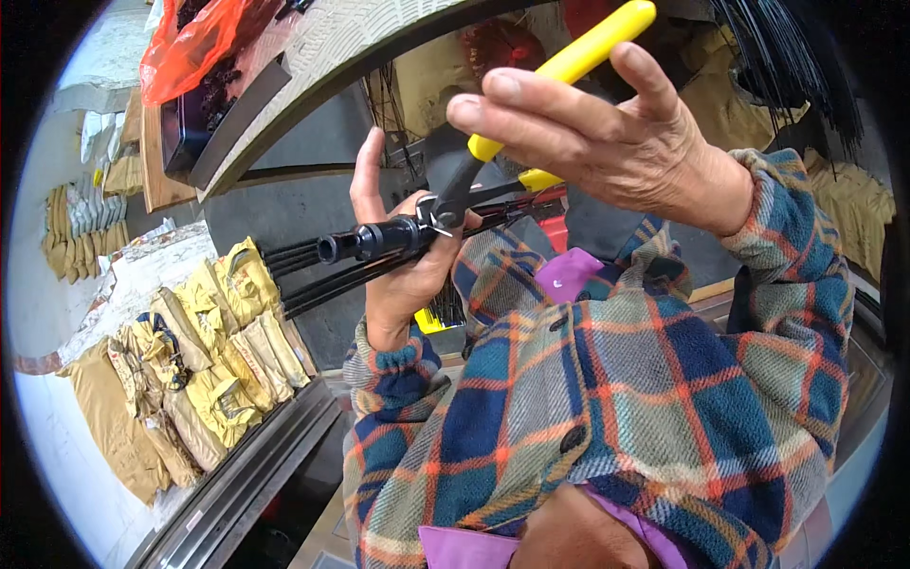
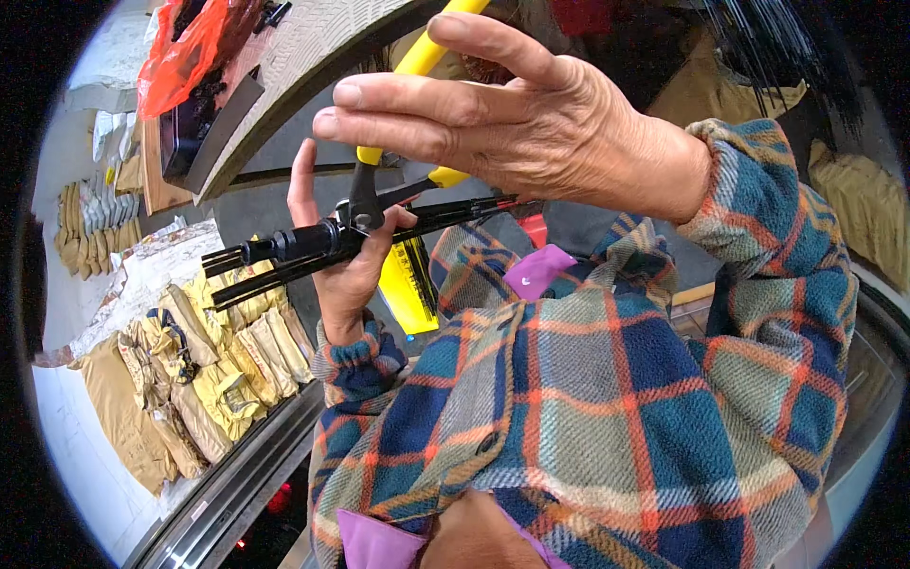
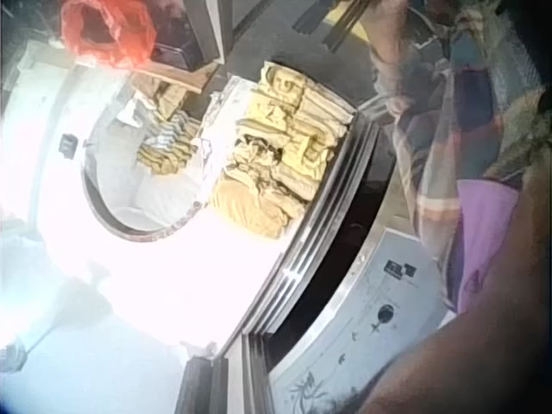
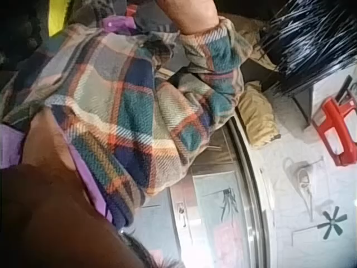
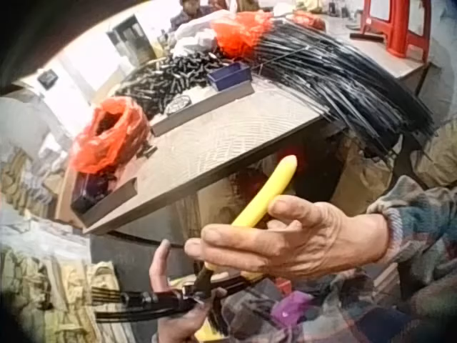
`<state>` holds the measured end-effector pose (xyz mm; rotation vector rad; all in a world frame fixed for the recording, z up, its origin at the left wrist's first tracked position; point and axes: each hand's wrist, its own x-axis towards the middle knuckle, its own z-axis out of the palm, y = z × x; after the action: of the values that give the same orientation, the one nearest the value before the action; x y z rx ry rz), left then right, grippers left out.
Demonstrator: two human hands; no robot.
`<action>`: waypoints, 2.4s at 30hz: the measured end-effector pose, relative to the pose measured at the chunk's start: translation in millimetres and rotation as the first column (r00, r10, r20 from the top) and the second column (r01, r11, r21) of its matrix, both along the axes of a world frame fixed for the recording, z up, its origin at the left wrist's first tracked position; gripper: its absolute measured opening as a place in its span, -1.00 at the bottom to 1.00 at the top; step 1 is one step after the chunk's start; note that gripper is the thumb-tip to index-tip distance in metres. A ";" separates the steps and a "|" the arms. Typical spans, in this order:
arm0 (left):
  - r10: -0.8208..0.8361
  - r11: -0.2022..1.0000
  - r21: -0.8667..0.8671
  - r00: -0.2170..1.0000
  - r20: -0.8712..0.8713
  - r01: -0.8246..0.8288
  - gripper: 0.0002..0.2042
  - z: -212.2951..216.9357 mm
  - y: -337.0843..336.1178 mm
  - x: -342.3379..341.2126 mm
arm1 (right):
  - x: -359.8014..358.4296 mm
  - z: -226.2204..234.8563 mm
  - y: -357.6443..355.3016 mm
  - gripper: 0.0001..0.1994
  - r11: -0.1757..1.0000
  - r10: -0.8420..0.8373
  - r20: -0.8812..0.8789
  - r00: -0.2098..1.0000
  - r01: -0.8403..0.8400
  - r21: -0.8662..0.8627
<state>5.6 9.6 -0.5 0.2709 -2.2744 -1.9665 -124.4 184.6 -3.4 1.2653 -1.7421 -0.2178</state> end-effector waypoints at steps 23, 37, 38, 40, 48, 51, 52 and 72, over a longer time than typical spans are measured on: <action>-0.314 0.949 -0.049 0.929 -0.195 0.310 -0.33 -11.0 -6.1 -8.9 | -15.9 8.4 44.1 -0.24 0.849 -0.282 0.006 -0.959 -0.253 -0.464; -0.277 0.956 0.018 0.921 -0.274 0.293 -0.42 -21.0 -4.0 -2.6 | -14.6 19.3 52.5 -0.29 0.790 0.009 0.642 -0.767 -0.388 -0.475; -0.176 0.981 0.048 0.963 -0.203 0.189 -0.40 -21.2 -0.6 3.2 | -13.5 34.1 56.2 -0.33 0.865 0.035 0.876 -0.480 -0.424 -0.267; -0.030 0.994 0.094 0.976 -0.217 0.051 -0.37 -22.7 3.4 0.9 | 3.5 38.0 47.1 -0.49 0.887 0.040 0.951 0.307 -0.449 0.108; 0.104 0.971 0.232 0.981 -0.162 -0.065 -0.42 -35.6 10.9 10.1 | -6.4 35.7 26.8 -0.76 0.938 0.125 0.750 0.650 -0.323 0.124; 0.148 0.955 0.283 0.972 -0.180 -0.093 -0.38 -36.8 8.4 8.7 | 0.5 17.4 23.3 -0.79 0.947 0.126 0.803 0.583 -0.311 0.077; 0.150 0.935 0.344 0.972 -0.181 -0.080 -0.36 -37.4 10.0 6.8 | 4.6 6.5 24.2 -0.79 0.960 0.178 0.805 0.566 -0.281 -0.014; -0.021 0.924 0.366 0.969 -0.247 0.113 -0.25 -25.4 -14.5 -11.9 | 72.6 -21.8 9.5 -0.69 0.874 0.069 -0.410 -0.910 0.253 -0.414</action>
<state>-6.3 -4.8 -25.9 -0.0150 -1.7710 -2.3220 -51.7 194.0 -25.1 -0.2478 0.4286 -1.5097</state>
